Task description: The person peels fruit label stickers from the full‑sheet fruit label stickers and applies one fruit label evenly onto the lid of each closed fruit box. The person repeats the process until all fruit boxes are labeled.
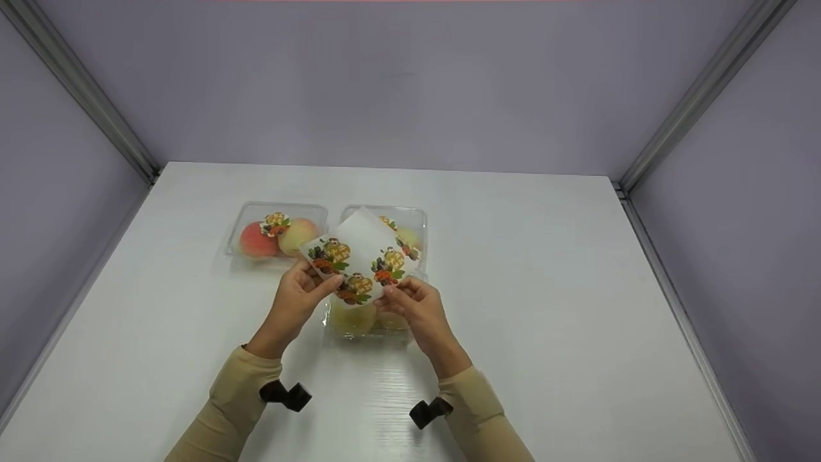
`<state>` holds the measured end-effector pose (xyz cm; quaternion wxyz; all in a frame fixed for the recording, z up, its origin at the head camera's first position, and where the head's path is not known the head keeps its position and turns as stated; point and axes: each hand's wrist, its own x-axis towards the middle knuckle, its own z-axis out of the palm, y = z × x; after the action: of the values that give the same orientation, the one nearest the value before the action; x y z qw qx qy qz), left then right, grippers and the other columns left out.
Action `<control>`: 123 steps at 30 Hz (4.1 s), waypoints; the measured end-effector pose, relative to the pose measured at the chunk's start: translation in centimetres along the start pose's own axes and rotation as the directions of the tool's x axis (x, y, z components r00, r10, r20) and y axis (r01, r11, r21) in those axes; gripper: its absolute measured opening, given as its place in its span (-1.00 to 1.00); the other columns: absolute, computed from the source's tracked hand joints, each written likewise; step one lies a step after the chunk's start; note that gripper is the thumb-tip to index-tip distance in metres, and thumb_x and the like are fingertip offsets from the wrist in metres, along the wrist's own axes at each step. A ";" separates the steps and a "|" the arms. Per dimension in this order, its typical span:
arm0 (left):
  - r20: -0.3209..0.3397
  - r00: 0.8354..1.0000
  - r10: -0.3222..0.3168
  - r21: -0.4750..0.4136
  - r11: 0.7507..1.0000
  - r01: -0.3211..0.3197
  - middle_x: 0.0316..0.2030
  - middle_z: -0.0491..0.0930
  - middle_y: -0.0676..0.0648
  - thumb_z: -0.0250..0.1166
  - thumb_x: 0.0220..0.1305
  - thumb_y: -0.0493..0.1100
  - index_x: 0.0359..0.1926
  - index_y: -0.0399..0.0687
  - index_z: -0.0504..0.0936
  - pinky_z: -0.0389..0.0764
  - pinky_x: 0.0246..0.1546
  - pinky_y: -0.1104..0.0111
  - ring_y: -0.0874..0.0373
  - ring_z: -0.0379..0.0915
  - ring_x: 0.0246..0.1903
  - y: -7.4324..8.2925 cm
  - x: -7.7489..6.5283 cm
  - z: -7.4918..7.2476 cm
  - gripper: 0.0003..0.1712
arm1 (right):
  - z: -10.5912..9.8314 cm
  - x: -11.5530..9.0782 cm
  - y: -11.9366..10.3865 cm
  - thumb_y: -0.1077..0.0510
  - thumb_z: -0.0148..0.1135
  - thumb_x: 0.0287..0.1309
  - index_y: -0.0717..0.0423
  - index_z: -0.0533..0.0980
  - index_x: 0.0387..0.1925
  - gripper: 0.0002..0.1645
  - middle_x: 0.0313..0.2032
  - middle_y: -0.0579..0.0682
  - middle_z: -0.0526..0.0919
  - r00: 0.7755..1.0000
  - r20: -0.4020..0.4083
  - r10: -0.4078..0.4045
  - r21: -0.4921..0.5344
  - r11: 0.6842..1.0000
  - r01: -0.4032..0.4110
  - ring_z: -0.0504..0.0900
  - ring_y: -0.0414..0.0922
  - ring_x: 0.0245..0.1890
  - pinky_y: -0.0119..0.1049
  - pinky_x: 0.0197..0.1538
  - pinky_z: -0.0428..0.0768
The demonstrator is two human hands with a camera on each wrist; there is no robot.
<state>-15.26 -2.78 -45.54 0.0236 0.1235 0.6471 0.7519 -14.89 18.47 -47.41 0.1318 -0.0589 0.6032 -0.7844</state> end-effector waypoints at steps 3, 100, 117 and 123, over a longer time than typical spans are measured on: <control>-0.006 1.000 -0.015 0.011 1.000 0.015 0.08 0.53 -0.34 0.26 0.27 -0.27 0.23 -0.35 0.30 0.61 0.05 0.36 0.16 0.57 0.01 0.0 0.0 -0.1 -0.44 | -0.2 -0.1 -0.2 0.29 0.03 0.34 0.04 0.48 -0.35 -0.84 -0.43 -0.17 0.66 1.000 -0.013 -0.016 -0.048 0.999 0.015 0.69 -0.26 -0.37 -0.37 -0.14 0.68; 0.016 0.811 0.585 0.729 0.548 -0.410 -0.11 0.66 -0.12 0.30 0.22 -0.28 -0.09 -0.19 0.66 0.63 0.00 0.33 0.08 0.58 -0.04 -0.9 -0.3 2.0 -0.77 | 0.8 -0.5 -2.3 0.39 0.14 0.20 0.20 0.61 -0.26 -0.85 -0.38 -0.16 0.72 0.944 -0.325 -0.055 -0.094 0.995 0.026 0.71 -0.24 -0.27 -0.37 -0.15 0.68; 0.011 0.838 0.545 0.730 0.569 -0.380 -0.22 0.69 -0.11 0.30 0.22 -0.28 -0.20 -0.20 0.66 0.66 -0.09 0.34 0.11 0.61 -0.15 -1.0 -0.5 2.1 -0.87 | 0.8 -0.5 -2.0 0.36 0.14 0.23 0.16 0.59 -0.24 -0.86 -0.40 -0.18 0.69 0.946 -0.320 -0.059 -0.107 0.994 0.026 0.65 -0.29 -0.34 -0.41 -0.21 0.65; 0.007 0.834 0.552 0.729 0.568 -0.382 -0.27 0.68 -0.08 0.29 0.23 -0.28 -0.24 -0.19 0.64 0.65 -0.11 0.35 0.12 0.61 -0.17 -1.1 -0.5 2.2 -0.91 | 0.9 -0.5 -2.1 0.37 0.14 0.21 0.15 0.59 -0.26 -0.85 -0.47 -0.20 0.65 0.945 -0.320 -0.061 -0.109 0.994 0.027 0.60 -0.30 -0.41 -0.44 -0.27 0.59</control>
<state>-14.49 -0.59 -46.45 -0.2983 0.2059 0.8250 0.4336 -14.47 18.29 -45.15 0.0103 0.0502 0.6548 -0.7541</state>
